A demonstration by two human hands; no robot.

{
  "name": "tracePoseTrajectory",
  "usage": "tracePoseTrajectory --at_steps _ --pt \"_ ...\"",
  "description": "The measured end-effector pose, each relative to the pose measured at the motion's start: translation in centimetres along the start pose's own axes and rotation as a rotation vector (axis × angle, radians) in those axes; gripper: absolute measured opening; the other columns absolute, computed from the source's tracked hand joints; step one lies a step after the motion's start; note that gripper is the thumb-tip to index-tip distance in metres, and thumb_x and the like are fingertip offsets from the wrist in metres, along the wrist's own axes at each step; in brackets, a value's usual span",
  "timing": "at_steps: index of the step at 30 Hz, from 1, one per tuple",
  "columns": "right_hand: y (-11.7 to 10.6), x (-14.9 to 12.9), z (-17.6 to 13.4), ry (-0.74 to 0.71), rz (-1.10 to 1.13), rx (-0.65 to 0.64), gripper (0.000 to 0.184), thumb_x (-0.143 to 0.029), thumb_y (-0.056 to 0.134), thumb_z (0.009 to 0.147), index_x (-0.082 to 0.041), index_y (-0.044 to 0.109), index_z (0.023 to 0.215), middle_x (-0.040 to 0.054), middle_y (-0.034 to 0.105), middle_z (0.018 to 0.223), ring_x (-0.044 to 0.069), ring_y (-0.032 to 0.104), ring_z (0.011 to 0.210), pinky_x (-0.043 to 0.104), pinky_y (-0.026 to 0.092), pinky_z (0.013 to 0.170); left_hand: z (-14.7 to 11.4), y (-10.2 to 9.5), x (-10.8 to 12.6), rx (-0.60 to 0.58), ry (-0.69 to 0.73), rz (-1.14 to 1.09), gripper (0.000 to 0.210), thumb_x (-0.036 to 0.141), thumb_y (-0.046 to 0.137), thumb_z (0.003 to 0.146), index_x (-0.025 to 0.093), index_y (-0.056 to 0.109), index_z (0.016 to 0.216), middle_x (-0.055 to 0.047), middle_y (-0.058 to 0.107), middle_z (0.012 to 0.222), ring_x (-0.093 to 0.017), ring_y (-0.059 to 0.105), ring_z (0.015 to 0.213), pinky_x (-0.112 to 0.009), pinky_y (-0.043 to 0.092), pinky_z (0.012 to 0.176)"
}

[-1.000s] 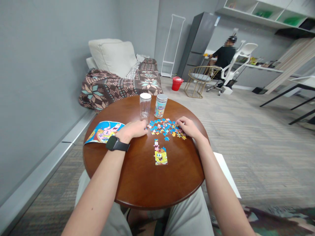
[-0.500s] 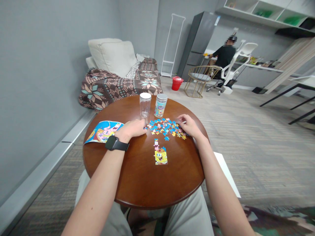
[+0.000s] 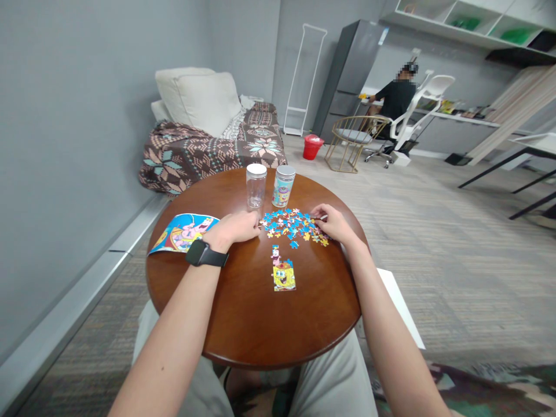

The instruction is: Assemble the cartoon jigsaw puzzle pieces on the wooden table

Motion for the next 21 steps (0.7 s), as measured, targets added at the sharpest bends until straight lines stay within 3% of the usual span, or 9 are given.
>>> tracePoseTrajectory --at_steps 21 --pt "-0.64 -0.68 -0.01 -0.040 -0.020 0.059 0.034 -0.003 0.044 0.054 -0.017 0.060 0.081 0.0023 0.063 0.082 0.015 0.059 0.077 0.029 0.050 0.073 0.29 0.26 -0.12 0.007 0.017 0.026 0.033 0.034 0.039 0.082 0.020 0.054 0.107 -0.013 0.066 0.104 -0.026 0.065 0.090 -0.035 0.049 0.073"
Point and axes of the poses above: each hand's wrist, its own z-axis towards the middle knuckle, its own y-axis out of the palm, x = y × z, the point moved 7 cm from there along z, towards the middle knuckle
